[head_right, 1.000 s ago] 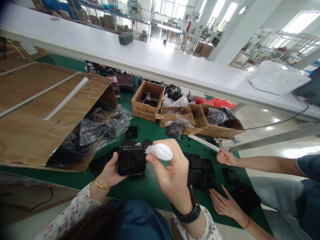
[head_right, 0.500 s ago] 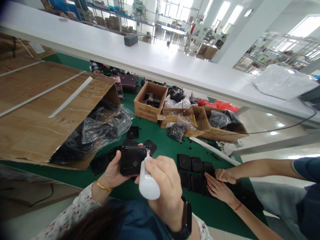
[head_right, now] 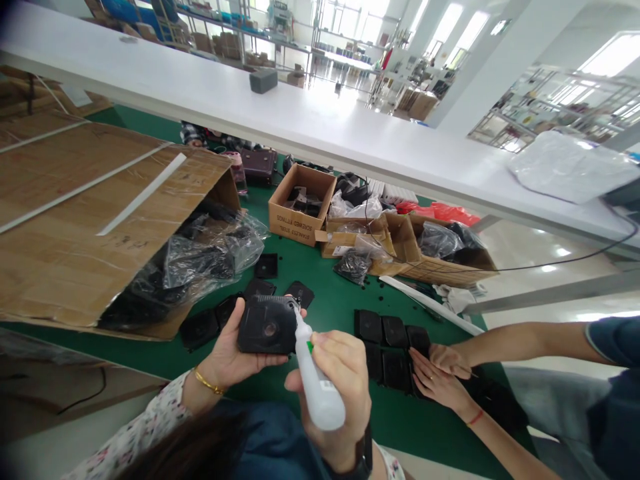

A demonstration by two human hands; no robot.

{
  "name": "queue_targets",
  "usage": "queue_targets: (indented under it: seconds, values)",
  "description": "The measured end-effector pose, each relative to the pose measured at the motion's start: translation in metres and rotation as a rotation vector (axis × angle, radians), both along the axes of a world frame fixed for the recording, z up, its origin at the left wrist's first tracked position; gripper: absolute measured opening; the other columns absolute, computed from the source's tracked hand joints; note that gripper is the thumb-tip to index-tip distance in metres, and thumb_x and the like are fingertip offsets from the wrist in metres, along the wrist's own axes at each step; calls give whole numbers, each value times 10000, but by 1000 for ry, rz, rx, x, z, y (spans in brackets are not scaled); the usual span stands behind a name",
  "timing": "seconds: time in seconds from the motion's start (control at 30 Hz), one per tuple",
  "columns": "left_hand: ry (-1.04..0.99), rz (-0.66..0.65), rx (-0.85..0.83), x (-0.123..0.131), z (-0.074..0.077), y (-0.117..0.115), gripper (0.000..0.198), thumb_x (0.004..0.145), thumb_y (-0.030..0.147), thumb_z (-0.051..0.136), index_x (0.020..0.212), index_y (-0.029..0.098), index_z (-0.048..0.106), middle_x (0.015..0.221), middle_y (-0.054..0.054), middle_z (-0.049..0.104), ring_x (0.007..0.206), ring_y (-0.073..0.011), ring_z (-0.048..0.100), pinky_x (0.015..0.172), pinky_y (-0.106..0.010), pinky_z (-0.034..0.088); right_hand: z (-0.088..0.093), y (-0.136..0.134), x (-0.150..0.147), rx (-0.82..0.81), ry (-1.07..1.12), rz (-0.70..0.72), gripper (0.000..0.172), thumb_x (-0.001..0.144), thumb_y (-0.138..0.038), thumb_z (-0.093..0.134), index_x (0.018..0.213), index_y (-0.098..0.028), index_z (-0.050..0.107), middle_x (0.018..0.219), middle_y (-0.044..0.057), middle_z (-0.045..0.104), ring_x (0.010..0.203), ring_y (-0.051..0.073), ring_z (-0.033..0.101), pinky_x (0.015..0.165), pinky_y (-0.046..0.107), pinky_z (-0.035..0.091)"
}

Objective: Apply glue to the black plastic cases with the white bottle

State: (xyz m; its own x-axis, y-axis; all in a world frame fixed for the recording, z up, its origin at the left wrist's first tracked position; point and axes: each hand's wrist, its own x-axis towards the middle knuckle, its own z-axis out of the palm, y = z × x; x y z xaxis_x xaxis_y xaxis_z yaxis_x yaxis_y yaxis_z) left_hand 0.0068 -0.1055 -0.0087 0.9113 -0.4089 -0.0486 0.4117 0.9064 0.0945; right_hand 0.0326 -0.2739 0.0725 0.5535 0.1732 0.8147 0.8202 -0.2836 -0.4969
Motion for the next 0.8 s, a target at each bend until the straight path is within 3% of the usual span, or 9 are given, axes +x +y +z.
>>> queue_targets:
  seconds: [0.13, 0.3, 0.53, 0.67, 0.8]
  values:
    - [-5, 0, -2, 2, 1, 0, 766, 868, 699, 349, 1441, 190, 346, 1417, -190, 458, 1235, -358, 498, 874, -460, 492, -1, -2, 1, -3, -10, 4, 358, 798, -179, 730, 1134, -199, 605, 949, 74, 657, 853, 255, 637, 682, 447, 580]
    - [24, 63, 114, 2, 6, -1, 755, 842, 635, 510, 1450, 227, 328, 1436, -163, 442, 1265, -387, 458, 961, -538, 426, -5, -8, -1, -198, -149, 55, 501, 742, -74, 755, 1198, -150, 561, 1024, 88, 646, 975, 251, 618, 750, 415, 600]
    - [29, 221, 238, 3, 16, -3, 733, 848, 474, 613, 1472, 269, 289, 1399, -109, 503, 1260, -323, 484, 1089, -492, 314, 11, 4, -1, -464, -255, 112, 204, 842, -46, 580, 1028, -116, 627, 961, 115, 657, 958, 235, 596, 769, 374, 580]
    - [9, 248, 306, 4, 11, -3, 681, 862, 407, 610, 1462, 266, 320, 1367, -91, 539, 1248, -297, 498, 1102, -453, 311, 30, 9, -1, -542, -128, 208, 260, 866, -49, 495, 1104, -92, 591, 1002, 139, 645, 952, 239, 572, 806, 378, 547]
    - [-2, 186, 345, 3, 4, 0, 692, 846, 380, 637, 1454, 239, 338, 1357, -109, 542, 1230, -306, 511, 1042, -444, 396, 55, 8, 17, -484, 224, 305, 254, 848, -102, 572, 1096, -157, 566, 990, 90, 620, 909, 212, 571, 781, 341, 515]
